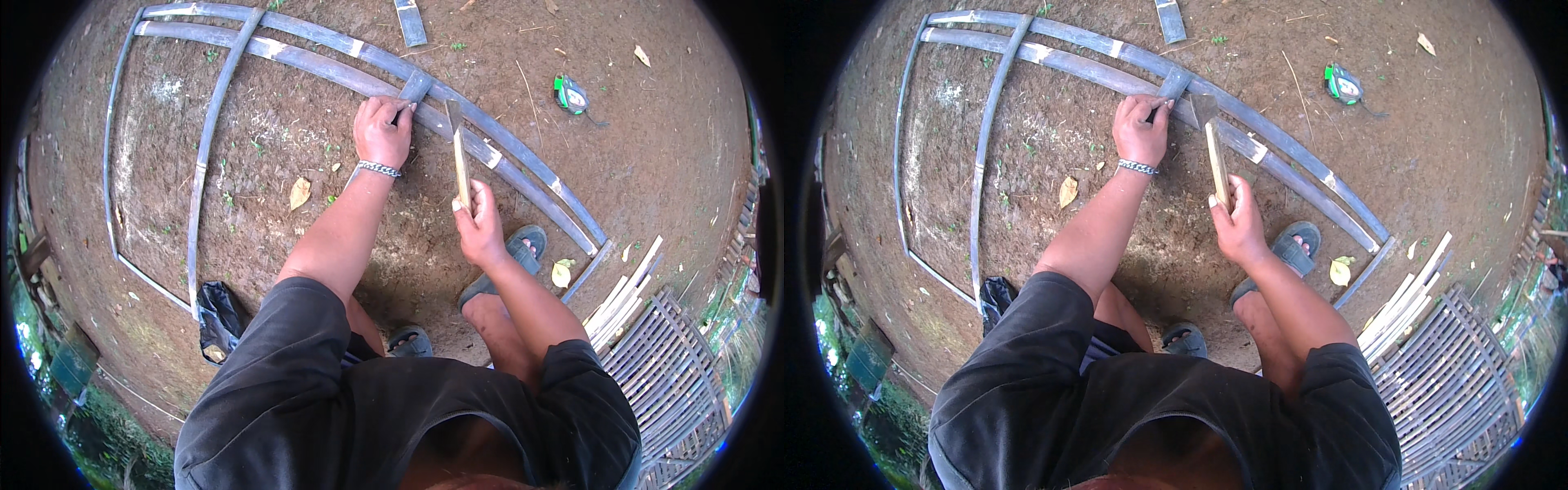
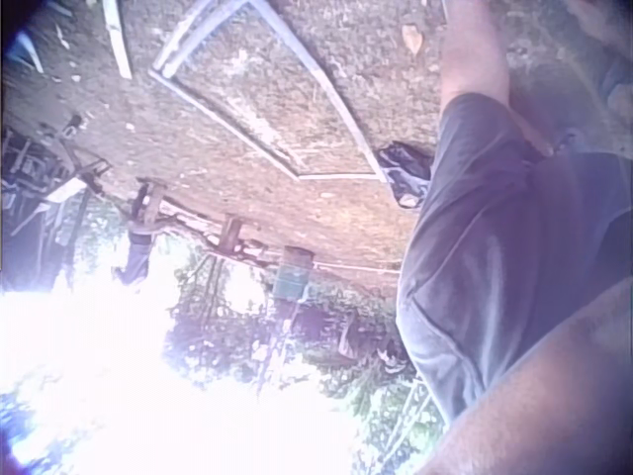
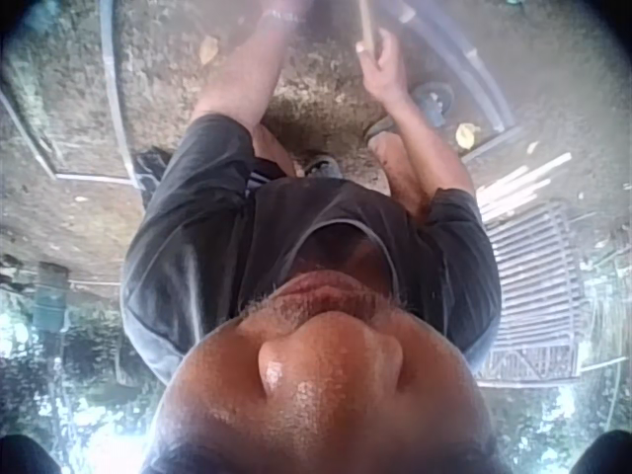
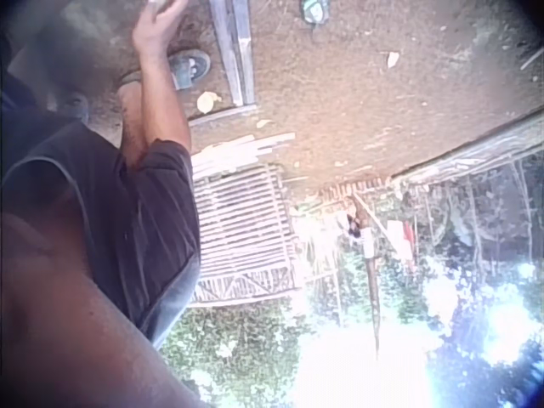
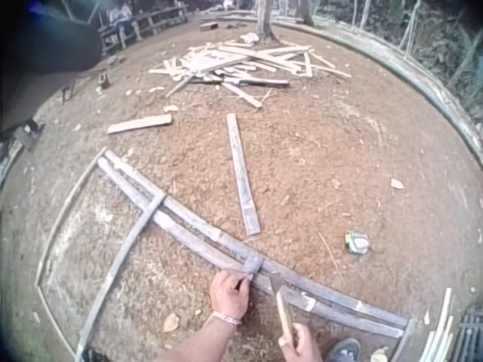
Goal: The person measures a bamboo frame structure on the ground using a tape measure. They then use a small axe to hammer nails into the intersections of the bamboo strips to secure the frame. The person repeatedly measures and hammers nails at various joints to assemble the structure.
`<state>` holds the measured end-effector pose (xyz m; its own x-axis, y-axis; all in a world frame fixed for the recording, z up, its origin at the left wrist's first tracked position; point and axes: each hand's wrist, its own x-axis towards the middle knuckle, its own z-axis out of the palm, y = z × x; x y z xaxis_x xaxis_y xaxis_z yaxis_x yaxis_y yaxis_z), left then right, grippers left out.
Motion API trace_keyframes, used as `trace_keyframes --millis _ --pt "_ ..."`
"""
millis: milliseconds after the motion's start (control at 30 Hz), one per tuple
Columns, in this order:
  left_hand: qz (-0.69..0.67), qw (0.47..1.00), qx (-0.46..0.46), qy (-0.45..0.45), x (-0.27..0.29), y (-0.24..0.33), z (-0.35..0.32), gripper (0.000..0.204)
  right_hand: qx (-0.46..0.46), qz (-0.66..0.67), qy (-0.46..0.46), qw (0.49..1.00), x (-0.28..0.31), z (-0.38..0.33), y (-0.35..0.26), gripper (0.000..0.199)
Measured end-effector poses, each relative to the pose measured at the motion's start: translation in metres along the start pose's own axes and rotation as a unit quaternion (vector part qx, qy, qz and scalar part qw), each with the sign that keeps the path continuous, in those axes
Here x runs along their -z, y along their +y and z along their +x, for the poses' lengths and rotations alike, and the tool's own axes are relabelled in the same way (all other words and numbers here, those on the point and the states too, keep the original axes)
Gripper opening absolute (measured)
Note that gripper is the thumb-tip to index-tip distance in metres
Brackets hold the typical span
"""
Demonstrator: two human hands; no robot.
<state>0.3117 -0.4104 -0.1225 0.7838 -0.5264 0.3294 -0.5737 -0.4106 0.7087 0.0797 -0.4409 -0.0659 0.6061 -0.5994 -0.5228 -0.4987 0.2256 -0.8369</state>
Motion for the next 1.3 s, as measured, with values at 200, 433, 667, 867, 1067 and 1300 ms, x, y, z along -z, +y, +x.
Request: trace_keyframes --millis 200,433,667,867,1067,1300 --pt "0.001 1.0 -0.028 0.002 0.001 -0.002 0.0 0.011 0.046 -0.02 -0.002 0.999 0.0 0.001 0.007 0.043" --pt "0.009 0.999 -0.03 0.005 -0.001 -0.006 -0.003 0.011 0.048 -0.058 -0.002 0.997 -0.003 0.005 -0.017 0.05" --pt "0.007 0.999 -0.039 0.01 -0.001 -0.004 -0.002 0.011 0.153 -0.211 0.071 0.963 -0.024 0.008 -0.016 0.048" --pt "0.006 1.0 -0.03 -0.004 0.0 -0.004 -0.001 0.011 0.134 -0.248 0.056 0.958 -0.035 0.018 -0.005 0.052" --pt "0.02 1.0 -0.016 -0.015 0.0 -0.003 -0.001 0.01 0.119 -0.244 0.061 0.961 -0.04 0.019 -0.011 0.055" --pt "0.02 0.999 -0.008 -0.028 -0.001 -0.005 -0.002 0.009 0.149 -0.224 0.067 0.961 -0.04 0.019 -0.003 0.054"
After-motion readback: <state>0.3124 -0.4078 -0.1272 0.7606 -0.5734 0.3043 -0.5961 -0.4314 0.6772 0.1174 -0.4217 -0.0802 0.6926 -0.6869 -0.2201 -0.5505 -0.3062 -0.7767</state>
